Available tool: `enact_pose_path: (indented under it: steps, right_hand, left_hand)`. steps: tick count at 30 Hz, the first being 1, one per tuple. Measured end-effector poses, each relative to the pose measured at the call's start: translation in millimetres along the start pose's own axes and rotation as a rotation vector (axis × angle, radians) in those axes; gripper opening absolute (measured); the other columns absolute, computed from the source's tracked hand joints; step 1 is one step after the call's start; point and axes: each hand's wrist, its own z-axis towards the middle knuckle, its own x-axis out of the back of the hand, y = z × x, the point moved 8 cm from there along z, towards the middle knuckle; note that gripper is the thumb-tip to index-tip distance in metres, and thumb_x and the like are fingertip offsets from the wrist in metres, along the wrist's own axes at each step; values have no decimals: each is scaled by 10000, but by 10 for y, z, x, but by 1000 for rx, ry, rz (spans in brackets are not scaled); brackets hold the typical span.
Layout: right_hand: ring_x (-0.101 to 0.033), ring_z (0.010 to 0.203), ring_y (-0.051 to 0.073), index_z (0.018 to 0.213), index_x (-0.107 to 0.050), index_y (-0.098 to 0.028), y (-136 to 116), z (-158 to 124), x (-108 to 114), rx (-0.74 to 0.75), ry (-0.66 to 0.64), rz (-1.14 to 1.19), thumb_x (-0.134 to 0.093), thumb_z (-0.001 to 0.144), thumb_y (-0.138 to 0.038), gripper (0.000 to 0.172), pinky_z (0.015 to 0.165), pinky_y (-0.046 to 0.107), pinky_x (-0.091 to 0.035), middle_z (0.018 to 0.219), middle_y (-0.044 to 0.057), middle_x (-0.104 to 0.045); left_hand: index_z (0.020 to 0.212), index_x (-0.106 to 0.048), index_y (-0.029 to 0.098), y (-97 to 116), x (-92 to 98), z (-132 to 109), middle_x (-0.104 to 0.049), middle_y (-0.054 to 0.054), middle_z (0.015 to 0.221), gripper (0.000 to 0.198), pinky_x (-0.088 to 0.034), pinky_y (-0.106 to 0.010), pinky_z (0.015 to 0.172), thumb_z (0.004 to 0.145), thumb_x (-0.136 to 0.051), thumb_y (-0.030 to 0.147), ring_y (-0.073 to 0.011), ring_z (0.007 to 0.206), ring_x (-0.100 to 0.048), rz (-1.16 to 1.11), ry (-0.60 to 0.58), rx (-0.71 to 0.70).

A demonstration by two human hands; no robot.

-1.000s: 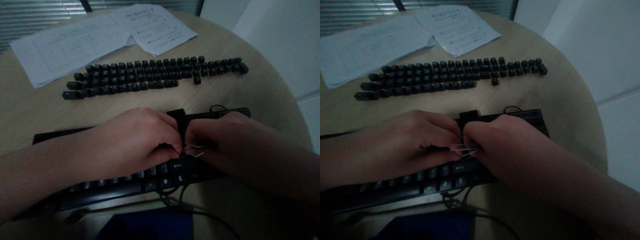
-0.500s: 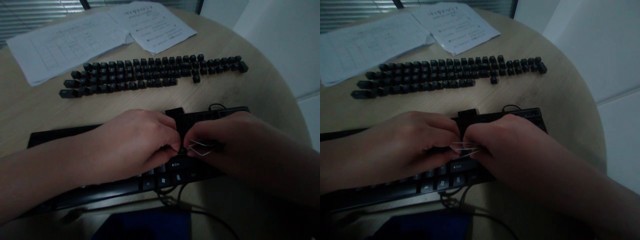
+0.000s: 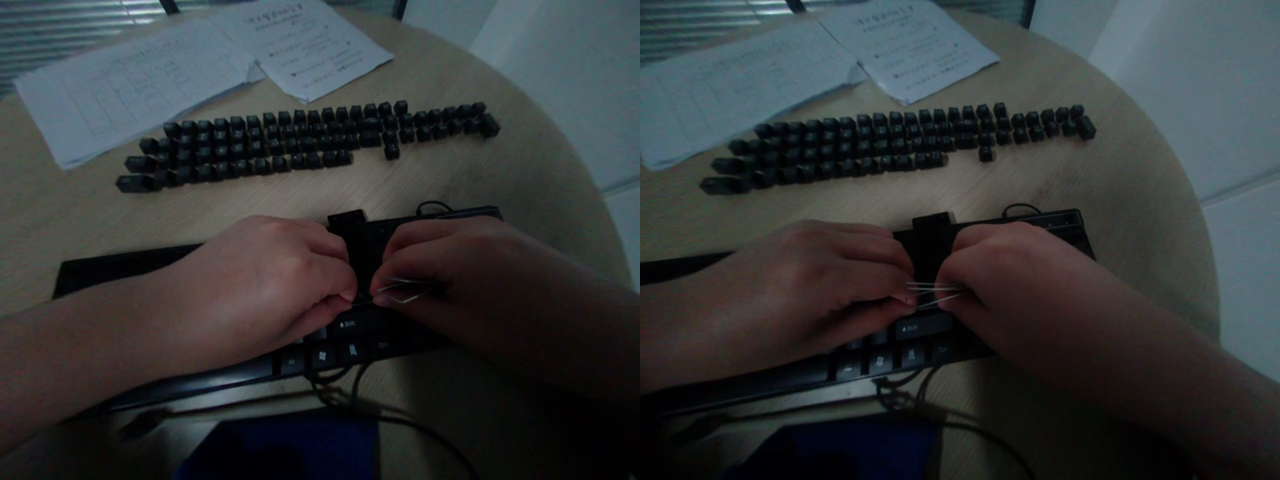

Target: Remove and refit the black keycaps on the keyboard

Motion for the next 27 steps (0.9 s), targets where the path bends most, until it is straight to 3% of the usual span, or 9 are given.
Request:
enact_pose_path:
  steps: [7,18,27]
  right_hand:
    - [-619,723,134,795,-756,-210,17,-7,-50,-9,-29,-2,-591,959,-166,236,696,288,-418,856,4,-705]
    - [-608,665,118,776,-760,-196,-8,27,-63,11,-15,-40,-616,940,-164,220,661,257,-411,837,16,-719]
    - [-685,760,154,852,-790,-214,36,5,45,24,-55,39,-607,945,-158,213,737,273,-484,877,25,-758]
  left_hand:
    - [890,-755,207,96,17,-14,-751,-18,873,258,-534,-257,735,1030,-539,212,-153,777,-684,87,29,-82]
    - [902,-773,200,69,-18,-7,-749,-22,847,219,-535,-253,714,995,-578,167,-157,785,-689,61,0,-48]
    - [918,-770,200,77,-34,-21,-749,-26,849,191,-549,-264,717,988,-595,170,-169,807,-693,103,-6,-43]
